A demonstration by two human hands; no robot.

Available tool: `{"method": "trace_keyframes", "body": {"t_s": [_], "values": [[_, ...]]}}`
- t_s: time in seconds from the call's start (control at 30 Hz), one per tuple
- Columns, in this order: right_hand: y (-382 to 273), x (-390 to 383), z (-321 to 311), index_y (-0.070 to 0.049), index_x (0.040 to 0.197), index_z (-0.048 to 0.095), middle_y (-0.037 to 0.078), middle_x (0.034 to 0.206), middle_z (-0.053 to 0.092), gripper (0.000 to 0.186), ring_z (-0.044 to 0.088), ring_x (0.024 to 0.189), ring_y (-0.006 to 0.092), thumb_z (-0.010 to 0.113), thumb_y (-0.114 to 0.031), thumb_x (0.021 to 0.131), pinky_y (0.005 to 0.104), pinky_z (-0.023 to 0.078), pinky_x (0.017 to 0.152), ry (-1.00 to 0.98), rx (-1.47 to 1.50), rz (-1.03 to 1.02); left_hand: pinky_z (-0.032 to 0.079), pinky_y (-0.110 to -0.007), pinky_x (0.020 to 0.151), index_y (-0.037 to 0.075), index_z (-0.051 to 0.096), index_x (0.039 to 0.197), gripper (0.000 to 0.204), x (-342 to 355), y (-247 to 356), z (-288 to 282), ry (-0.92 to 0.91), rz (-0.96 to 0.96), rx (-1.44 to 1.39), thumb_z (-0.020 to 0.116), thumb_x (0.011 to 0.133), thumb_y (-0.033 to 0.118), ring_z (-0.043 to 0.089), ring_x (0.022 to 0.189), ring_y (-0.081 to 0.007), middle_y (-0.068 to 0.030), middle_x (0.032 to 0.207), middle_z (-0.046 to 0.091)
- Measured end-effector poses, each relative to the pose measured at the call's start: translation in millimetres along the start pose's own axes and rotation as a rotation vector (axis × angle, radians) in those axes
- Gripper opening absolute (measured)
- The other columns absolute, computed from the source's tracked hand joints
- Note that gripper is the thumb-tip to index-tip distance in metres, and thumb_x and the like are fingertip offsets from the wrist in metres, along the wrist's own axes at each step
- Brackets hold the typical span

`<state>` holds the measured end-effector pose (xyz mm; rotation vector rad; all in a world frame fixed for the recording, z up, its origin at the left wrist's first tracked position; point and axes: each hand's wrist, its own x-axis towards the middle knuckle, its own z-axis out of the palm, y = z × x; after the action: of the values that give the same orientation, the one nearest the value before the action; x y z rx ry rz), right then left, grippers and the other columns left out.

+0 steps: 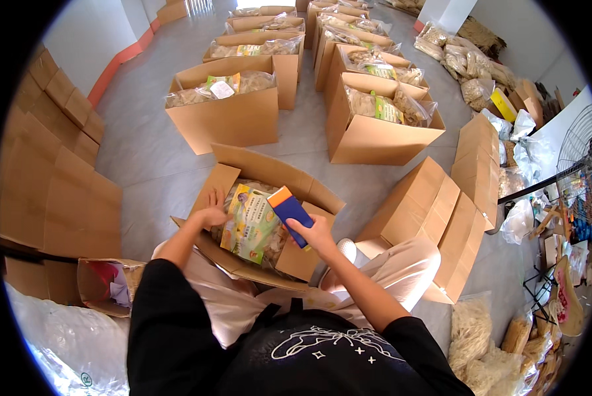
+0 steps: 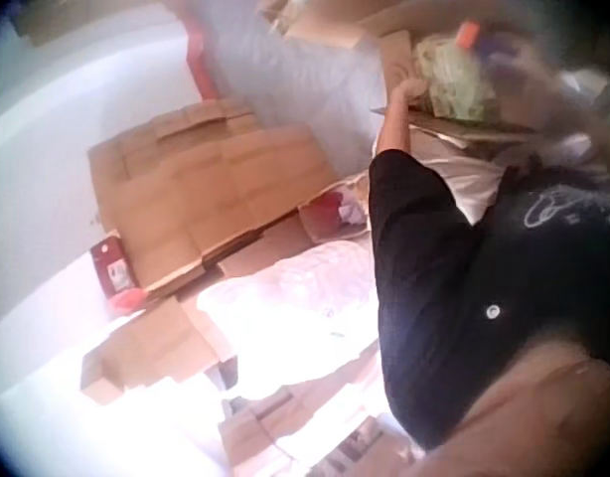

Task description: The person seals cardboard boxes with a handheld tape dispenser, folds the top flaps of a box over bags of dried food, and presses the tape down by hand.

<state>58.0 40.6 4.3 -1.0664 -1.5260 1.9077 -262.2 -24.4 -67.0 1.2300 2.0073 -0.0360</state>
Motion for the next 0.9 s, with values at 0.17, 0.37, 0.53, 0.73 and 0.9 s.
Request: {"method": "trace_keyframes", "body": {"t_s": [0.17,0.37,0.53,0.73,0.9], "values": [[1.6,-0.8,-1.7,0.003,0.086,0.064,0.007,0.065,0.062,0.031,0.058,0.05,0.0105,0.069,-0.028,0.082,0.0223,0.046,0.046,0.049,0.102,0.055,0.021,-0.036,0.11,-0.01,-0.011,0.138,0.139,-96.4,22.4,-64.8,-0.594,0.135,0.37,0.068,0.057,0.07,0.016,0.137,-0.032,-0.0242,0.148,-0.008],[0.1,2.4,5.5,0.003,0.08,0.062,0.006,0.062,0.061,0.03,0.057,0.049,0.0107,0.07,-0.025,0.08,0.023,0.046,0.045,0.112,0.02,-0.002,0.031,-0.037,0.105,-0.008,0.021,0.135,0.124,-82.0,6.2,-49.9,-0.42,0.359,0.555,0.081,0.047,0.056,0.032,0.129,-0.0337,-0.0249,0.14,0.024],[-1.8,4.9,-10.3,0.003,0.081,0.062,0.006,0.064,0.061,0.03,0.057,0.049,0.0109,0.07,-0.026,0.081,0.0227,0.047,0.046,0.102,0.097,0.06,0.04,-0.038,0.094,0.004,0.067,0.094,0.067,-68.6,50.0,-80.0,-0.307,0.173,0.495,0.082,0.046,0.049,0.053,0.107,-0.0326,-0.014,0.096,0.064],[-12.8,5.1,-22.6,0.003,0.082,0.062,0.007,0.063,0.061,0.03,0.058,0.05,0.0119,0.069,-0.027,0.082,0.0232,0.046,0.048,0.057,0.137,0.113,0.032,-0.04,0.101,0.007,0.068,0.077,0.051,-37.1,36.1,-52.3,0.298,0.413,0.487,0.082,0.044,0.043,0.054,0.101,-0.0297,-0.0118,0.081,0.065],[-37.3,-34.0,-12.4,0.003,0.088,0.063,0.005,0.066,0.062,0.032,0.058,0.059,0.009,0.07,-0.027,0.08,0.0224,0.045,0.054,0.137,-0.065,-0.012,0.031,-0.04,0.103,0.005,0.068,0.078,0.05,-25.3,16.5,-32.0,0.385,0.413,0.323,0.082,0.044,0.039,0.051,0.103,-0.0302,-0.0111,0.085,0.065]]}}
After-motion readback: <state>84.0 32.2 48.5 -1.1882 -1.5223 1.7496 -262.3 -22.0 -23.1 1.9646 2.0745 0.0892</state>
